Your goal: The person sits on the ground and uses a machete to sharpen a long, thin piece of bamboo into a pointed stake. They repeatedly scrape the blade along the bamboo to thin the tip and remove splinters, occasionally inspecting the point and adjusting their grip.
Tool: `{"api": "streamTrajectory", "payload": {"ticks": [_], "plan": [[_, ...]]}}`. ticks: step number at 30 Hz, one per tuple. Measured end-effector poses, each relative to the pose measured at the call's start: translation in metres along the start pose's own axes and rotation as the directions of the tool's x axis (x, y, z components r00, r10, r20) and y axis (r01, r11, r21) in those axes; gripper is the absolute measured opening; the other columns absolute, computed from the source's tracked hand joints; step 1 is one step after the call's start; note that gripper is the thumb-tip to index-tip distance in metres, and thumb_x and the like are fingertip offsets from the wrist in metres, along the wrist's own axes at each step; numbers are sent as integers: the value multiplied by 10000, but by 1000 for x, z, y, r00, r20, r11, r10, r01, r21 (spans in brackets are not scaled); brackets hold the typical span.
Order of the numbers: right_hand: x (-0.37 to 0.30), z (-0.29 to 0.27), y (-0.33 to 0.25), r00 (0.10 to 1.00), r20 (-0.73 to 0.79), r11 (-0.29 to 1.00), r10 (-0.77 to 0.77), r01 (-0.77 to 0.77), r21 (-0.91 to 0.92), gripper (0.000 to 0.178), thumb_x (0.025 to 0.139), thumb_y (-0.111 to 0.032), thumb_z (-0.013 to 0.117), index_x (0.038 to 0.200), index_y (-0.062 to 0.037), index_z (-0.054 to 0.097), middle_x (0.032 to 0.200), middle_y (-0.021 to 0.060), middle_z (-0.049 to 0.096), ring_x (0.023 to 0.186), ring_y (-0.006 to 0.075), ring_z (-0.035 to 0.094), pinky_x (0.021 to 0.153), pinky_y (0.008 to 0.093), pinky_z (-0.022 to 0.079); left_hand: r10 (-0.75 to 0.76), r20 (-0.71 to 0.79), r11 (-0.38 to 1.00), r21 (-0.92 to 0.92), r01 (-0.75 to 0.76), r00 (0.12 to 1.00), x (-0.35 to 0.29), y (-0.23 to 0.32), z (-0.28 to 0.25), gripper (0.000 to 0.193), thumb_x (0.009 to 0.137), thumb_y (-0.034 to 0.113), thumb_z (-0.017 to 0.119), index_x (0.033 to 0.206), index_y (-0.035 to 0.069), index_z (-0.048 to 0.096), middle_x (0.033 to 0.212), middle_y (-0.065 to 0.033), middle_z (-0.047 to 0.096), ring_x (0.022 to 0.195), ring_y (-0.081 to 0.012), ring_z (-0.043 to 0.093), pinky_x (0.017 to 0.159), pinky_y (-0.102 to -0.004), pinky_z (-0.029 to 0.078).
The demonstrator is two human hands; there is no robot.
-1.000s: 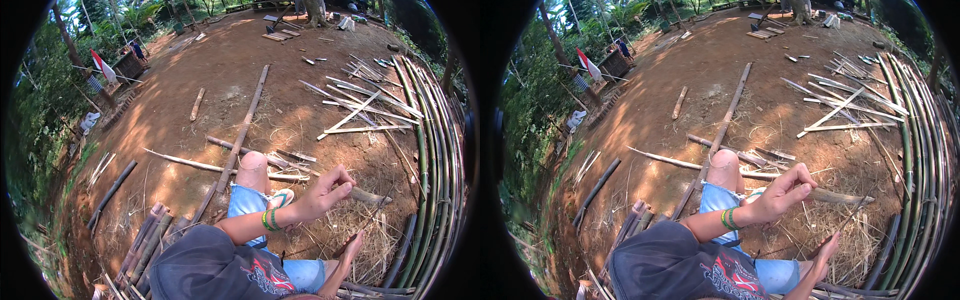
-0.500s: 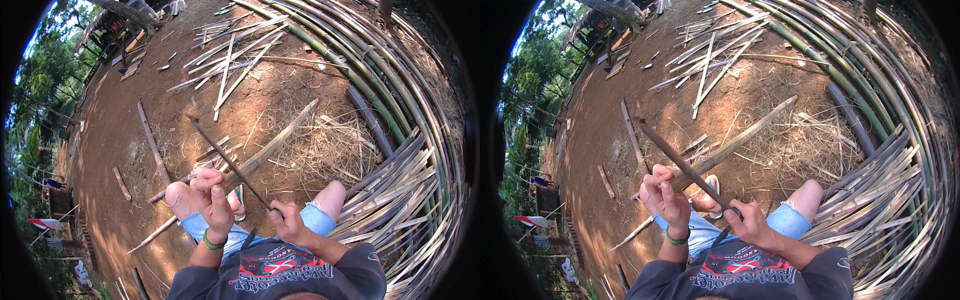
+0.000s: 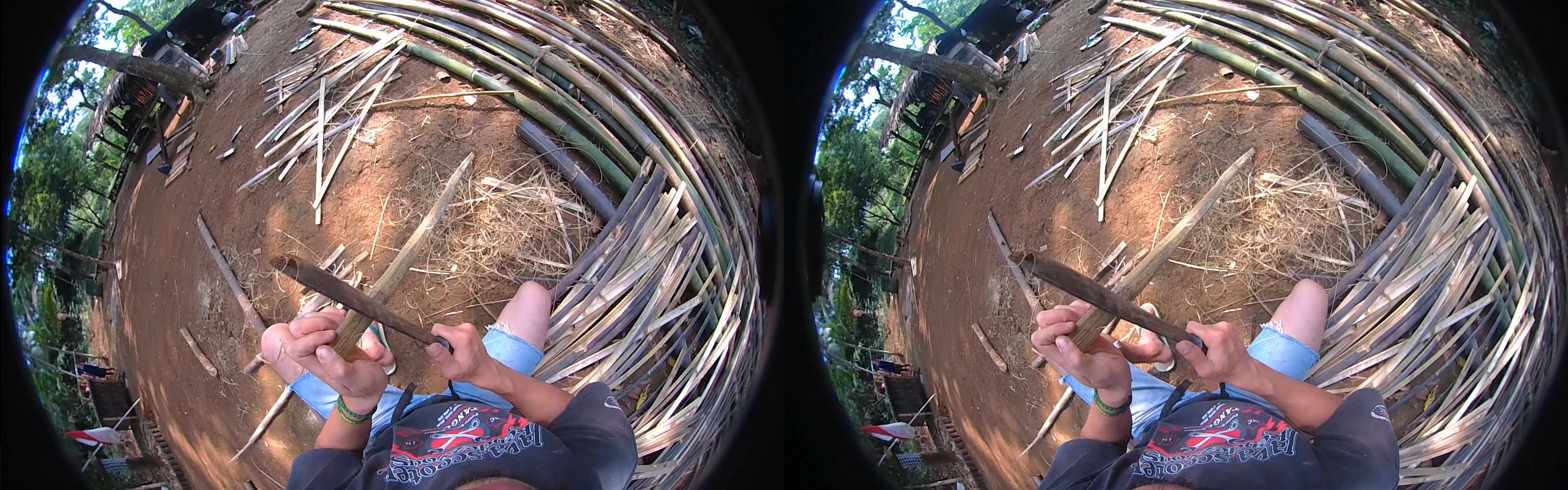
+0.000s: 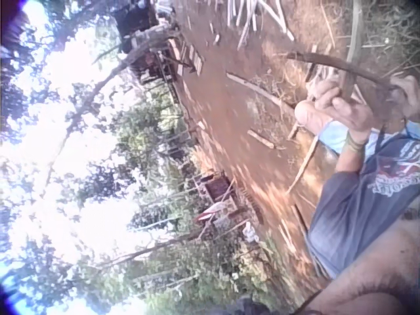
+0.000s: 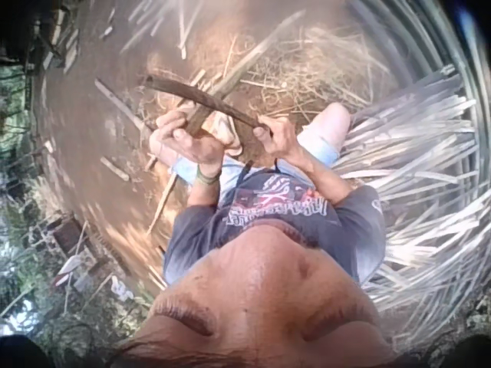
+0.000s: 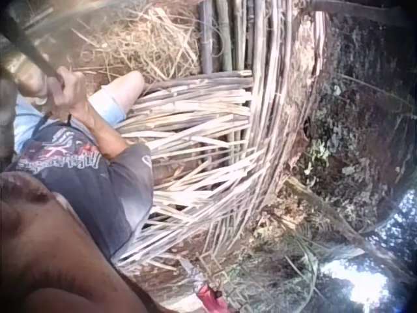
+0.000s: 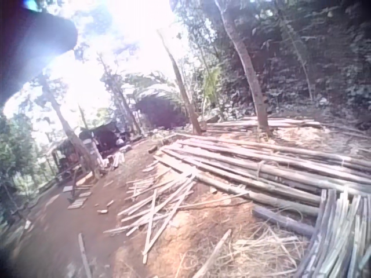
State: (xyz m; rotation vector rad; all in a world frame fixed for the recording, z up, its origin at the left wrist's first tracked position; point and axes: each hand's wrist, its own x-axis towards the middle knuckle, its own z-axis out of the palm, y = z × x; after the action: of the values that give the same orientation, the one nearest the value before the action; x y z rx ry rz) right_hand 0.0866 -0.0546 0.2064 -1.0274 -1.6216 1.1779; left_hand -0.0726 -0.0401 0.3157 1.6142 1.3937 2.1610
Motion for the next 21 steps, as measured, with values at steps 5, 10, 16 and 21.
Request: {"api": "streamTrajectory", "payload": {"ticks": [5,10,16,21], "plan": [[31,-31,88,899,-243,921,365,-387,-44,546,980,-449,497,716,26,553,520,210,476,470,331,524,505,436,407,-10,20,999,-45,11,1000,3,2,11,196,941,244,397,895,54,379,842,-109,444,778,-220,481,795,-396,460],[2,-14,21,997,-1,997,78,-78,-2,514,983,-428,497,732,17,559,522,208,483,466,317,526,507,435,408,-50,-73,994,-106,42,996,5,7,22,214,928,269,417,878,63,382,823,-90,422,770,-203,469,778,-395,461],[42,-40,172,855,-264,890,447,-455,33,700,998,-541,404,641,51,509,514,149,455,517,223,449,541,426,375,-76,-3,991,-112,75,997,7,1,19,230,938,297,400,898,75,358,856,-101,421,792,-225,482,813,-417,454],[48,-27,108,901,-191,918,389,-396,1,626,998,-500,419,709,41,542,542,178,487,529,270,495,573,427,406,12,10,988,-155,-10,1000,4,-5,13,206,958,263,392,928,65,344,829,-116,439,753,-210,445,790,-428,457]]}}
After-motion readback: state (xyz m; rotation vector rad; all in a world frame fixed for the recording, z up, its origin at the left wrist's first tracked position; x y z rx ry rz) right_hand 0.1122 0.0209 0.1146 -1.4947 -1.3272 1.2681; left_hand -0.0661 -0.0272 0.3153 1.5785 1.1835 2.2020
